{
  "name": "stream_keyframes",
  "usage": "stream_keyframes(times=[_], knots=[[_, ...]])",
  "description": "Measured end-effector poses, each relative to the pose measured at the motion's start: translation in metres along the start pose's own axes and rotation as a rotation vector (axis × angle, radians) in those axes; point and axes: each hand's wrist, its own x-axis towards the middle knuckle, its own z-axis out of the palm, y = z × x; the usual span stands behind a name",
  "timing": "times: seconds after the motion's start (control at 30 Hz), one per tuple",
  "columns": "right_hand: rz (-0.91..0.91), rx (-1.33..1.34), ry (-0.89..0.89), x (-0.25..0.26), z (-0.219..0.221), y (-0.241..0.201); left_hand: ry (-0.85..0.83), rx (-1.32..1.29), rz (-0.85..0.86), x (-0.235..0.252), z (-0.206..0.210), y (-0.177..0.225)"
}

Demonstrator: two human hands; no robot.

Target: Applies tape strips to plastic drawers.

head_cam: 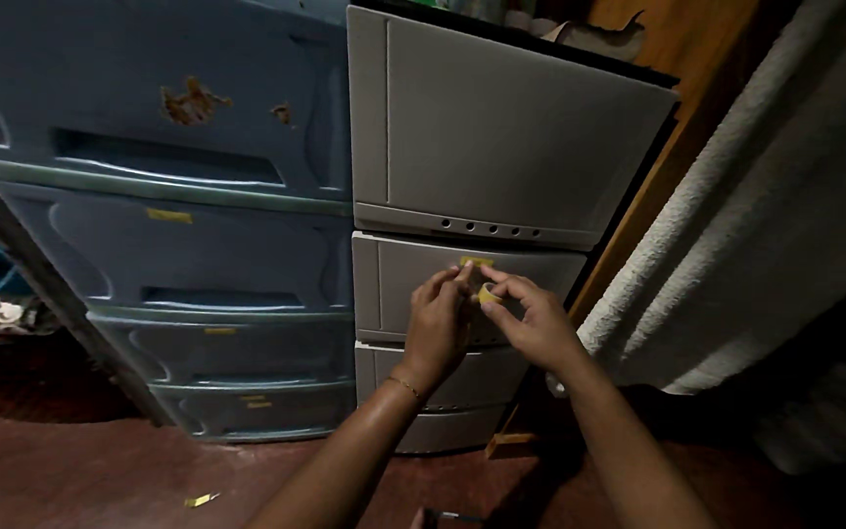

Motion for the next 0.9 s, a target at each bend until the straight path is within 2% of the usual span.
stream_keyframes(times=[0.47,0.57,0.67,0.8,0.9], knots=[[-0.012,-0.035,0.033,-0.0001,0.0014,-0.0008,0.038,0.02,-0.013,-0.0004,0.0014,0.0018],[-0.065,-0.038,0.028,0.0014,0.001,0.0021,0.055,-0.008,-0.014,-0.0008,0.0028,0.0017],[-0.11,-0.035,-0.005,0.0044,0.0009,0.0037,0.06,-0.031,-0.042,-0.0006,0.0024,0.0029],[-0.074,-0.016,-0.066,0.0088,-0.0012,0.0046,0.064,-0.072,-0.091,0.0012,0.0007,0.0071],[-0.086,-0.041,-0.045,0.0074,-0.002,0.0072,0.063,-0.095,-0.117,0.0014,0.0014,0.0078]])
